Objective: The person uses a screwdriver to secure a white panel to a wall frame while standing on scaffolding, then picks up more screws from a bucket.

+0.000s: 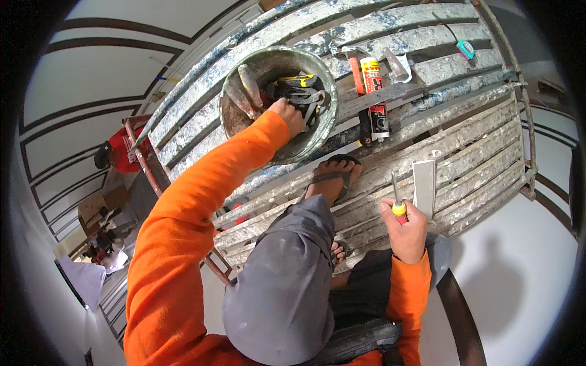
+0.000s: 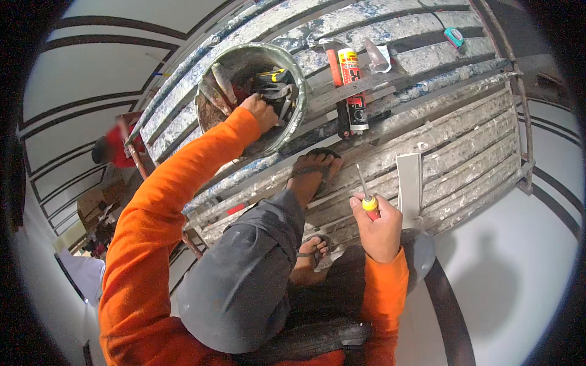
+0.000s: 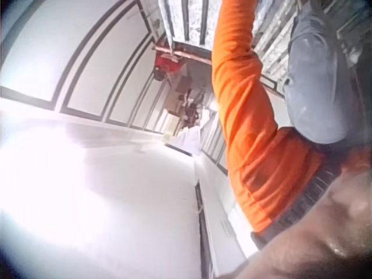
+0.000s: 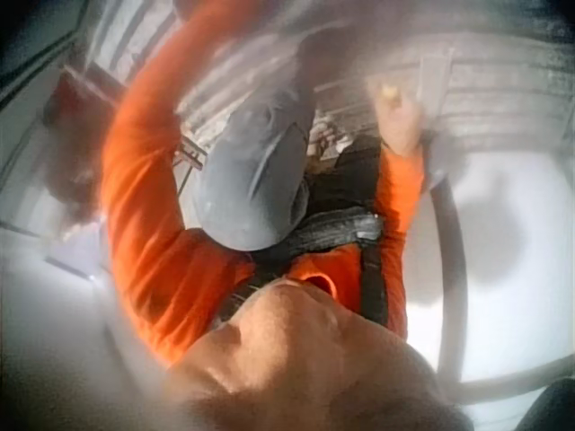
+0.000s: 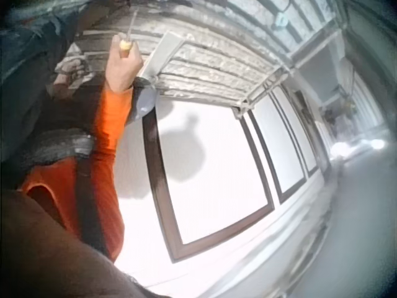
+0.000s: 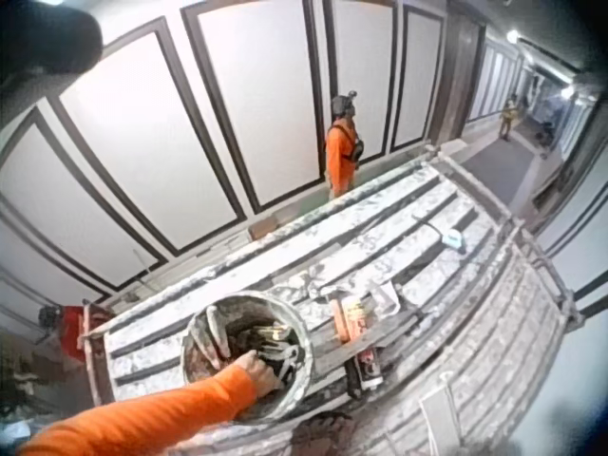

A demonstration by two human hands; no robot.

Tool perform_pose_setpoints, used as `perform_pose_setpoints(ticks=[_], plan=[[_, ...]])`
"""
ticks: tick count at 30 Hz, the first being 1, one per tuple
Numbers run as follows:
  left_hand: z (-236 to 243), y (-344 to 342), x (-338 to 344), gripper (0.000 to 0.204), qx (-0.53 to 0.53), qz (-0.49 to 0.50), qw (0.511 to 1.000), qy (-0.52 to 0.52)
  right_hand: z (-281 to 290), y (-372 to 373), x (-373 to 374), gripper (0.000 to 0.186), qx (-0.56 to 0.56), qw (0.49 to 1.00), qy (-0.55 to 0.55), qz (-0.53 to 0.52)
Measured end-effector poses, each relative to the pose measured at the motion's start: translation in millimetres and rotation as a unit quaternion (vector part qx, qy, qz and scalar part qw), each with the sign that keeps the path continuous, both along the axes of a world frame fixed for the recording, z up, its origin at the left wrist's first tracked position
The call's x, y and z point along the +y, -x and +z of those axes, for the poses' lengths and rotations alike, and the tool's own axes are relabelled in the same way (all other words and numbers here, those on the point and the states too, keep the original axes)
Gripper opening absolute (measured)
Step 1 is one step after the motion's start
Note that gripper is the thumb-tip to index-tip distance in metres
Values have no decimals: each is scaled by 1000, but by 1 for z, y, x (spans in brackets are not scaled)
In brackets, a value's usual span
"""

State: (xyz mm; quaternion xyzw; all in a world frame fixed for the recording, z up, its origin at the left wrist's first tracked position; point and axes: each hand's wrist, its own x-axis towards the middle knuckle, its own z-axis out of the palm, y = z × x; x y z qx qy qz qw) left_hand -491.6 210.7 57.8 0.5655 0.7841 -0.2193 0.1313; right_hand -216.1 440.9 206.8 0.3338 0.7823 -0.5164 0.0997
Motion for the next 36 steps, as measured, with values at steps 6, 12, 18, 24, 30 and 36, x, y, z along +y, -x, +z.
perform_pose_setpoints(ticks=[6,12,18,24,30,36], plan=[[2,-5,14,21,-59,37,997,47,-18,-19,25,22,-6,996,-16,-84],[4,9,28,18,-72,16,986,148,-23,-31,32,22,0,995,-24,-92],[9,16,16,22,-92,33,990,101,-24,-29,33,23,20,995,-50,-83],[24,3,-28,25,-213,182,894,-350,-21,-25,30,23,17,995,-27,-98],[52,-15,-38,21,-502,605,533,-313,-29,-23,31,22,-26,996,-17,-81],[63,-26,-49,14,-564,640,346,-390,-31,-7,24,19,20,998,-19,-50]])
